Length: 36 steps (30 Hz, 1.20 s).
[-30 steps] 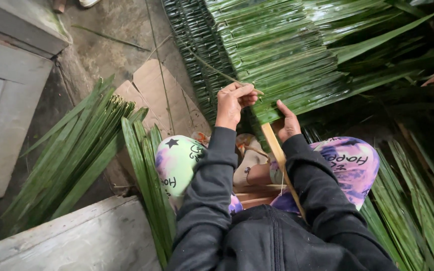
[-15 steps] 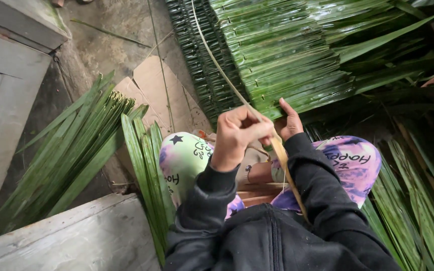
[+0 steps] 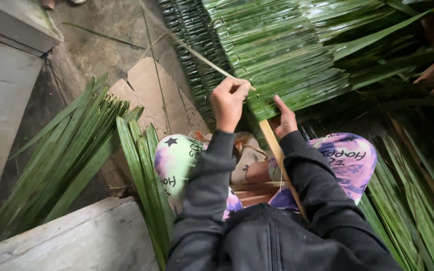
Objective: Weaving palm leaves onto a wooden frame to create a thatched panel
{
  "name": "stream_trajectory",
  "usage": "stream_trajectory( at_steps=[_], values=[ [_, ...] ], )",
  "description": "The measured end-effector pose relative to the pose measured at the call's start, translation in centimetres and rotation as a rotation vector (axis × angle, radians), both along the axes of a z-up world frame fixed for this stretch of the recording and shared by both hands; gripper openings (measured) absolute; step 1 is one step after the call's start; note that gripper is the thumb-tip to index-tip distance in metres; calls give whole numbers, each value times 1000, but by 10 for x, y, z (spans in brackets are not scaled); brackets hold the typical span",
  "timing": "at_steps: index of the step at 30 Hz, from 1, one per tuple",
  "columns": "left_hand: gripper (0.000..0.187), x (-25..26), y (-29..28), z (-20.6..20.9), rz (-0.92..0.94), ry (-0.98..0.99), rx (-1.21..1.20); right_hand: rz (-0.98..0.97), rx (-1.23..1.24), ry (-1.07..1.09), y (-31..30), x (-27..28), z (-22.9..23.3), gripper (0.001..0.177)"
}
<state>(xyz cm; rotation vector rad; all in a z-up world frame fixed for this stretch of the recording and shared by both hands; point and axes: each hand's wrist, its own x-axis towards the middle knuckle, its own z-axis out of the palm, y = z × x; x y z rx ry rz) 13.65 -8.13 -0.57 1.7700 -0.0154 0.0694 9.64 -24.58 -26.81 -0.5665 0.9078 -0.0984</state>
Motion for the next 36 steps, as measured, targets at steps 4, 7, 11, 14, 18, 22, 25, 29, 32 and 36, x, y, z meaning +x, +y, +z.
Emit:
stream_trajectory(
  at_steps=[4, 7, 11, 14, 18, 22, 25, 29, 32, 36],
  values=[
    [5, 11, -12, -83, -28, 47, 184, -23, -4, 69, 1, 8, -10, 60],
    [7, 11, -16, -91, -67, 46, 229, -116, 105, 50, 10, 11, -4, 57],
    [12, 20, -19, -126, -79, -20, 182, -139, 151, 27, 11, 10, 3, 53],
    [11, 21, -21, -133, -120, -28, 188, -116, 59, 33, 9, 8, 3, 51],
    [10, 23, -23, -133, -154, -81, 260, -68, -140, 61, 0, 8, -16, 48],
    [9, 21, -25, -129, -172, -131, 328, -73, -176, 80, 2, 8, -1, 46],
    [9, 23, -26, -136, -188, -172, 358, -67, -184, 83, 4, 8, 0, 45],
    [9, 29, -26, -154, -220, -232, 449, -66, -180, 69, 6, 8, 11, 43],
    [11, 31, -26, -166, -233, -303, 548, -60, -181, 81, 7, 9, 9, 45],
    [11, 31, -27, -176, -250, -356, 563, -43, -196, 103, 6, 9, 5, 47]
  ],
)
